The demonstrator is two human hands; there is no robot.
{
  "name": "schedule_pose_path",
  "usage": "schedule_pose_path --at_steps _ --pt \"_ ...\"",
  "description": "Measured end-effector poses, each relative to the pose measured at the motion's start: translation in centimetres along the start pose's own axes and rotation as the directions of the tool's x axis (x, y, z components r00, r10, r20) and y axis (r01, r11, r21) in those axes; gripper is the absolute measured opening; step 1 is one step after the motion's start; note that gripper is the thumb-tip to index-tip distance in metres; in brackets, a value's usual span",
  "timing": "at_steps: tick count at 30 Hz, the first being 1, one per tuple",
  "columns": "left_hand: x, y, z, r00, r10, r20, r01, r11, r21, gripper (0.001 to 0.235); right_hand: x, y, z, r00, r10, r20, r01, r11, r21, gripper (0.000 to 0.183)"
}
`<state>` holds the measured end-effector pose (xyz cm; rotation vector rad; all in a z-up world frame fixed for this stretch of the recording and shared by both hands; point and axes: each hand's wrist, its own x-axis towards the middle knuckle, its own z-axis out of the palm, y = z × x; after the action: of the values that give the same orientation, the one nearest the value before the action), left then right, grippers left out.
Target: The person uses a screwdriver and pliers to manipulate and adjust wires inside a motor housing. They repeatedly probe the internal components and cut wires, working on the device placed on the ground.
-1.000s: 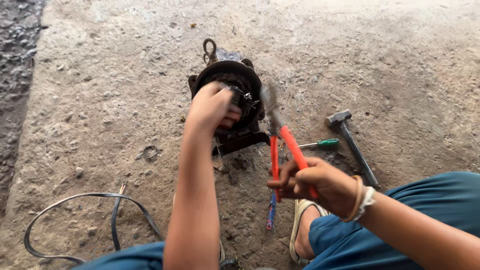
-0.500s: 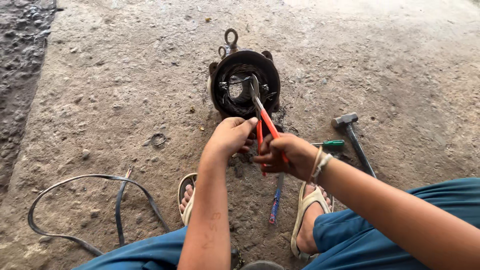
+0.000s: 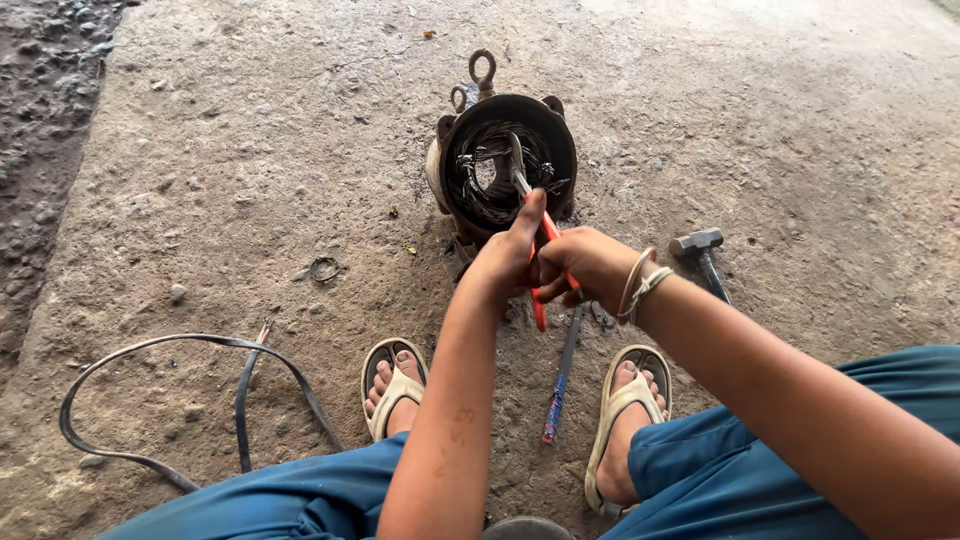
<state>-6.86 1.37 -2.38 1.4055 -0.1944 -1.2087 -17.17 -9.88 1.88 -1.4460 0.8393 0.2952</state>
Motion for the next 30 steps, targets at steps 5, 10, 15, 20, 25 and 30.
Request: schedule_pose_path --at_steps 5,10,15,20,25,30 --pt "-0.8 0.9 2.2 0.988 0.046 0.147 0.011 0.933 -0.361 0.052 0.5 -1.9 -1.7 0.999 -0.044 -0.020 0.038 0.965 -0.261 0.027" --pt "-0.4 1.2 3.6 1.000 -0.004 0.015 0.011 0.888 -0.460 0.041 -2.4 -2.8 -0.8 0.990 0.106 -0.095 -0.122 0.976 -0.181 0.025" --pt "0.7 0.4 3.3 0.999 -0.020 -0.043 0.001 0.918 -0.397 0.040 -3.9 -1.6 0.3 0.946 0.285 0.154 -0.319 0.904 0.284 0.026" --pt "0.0 0.3 2.6 0.991 -0.020 -0.129 0.002 0.990 -0.143 0.046 -1.6 0.2 0.6 0.968 0.216 0.126 -0.243 0.928 0.283 0.021" --pt "-0.4 -0.4 2.7 0.999 0.032 -0.008 -0.033 0.985 -0.168 0.050 0.3 3.1 0.1 0.988 0.126 0.094 -0.147 0.952 0.269 0.013" --pt "1.3 -1.7 2.0 0.993 0.121 -0.005 -0.119 0.972 -0.204 0.043 1.5 4.1 0.8 0.996 0.084 0.009 -0.083 0.968 0.238 0.025"
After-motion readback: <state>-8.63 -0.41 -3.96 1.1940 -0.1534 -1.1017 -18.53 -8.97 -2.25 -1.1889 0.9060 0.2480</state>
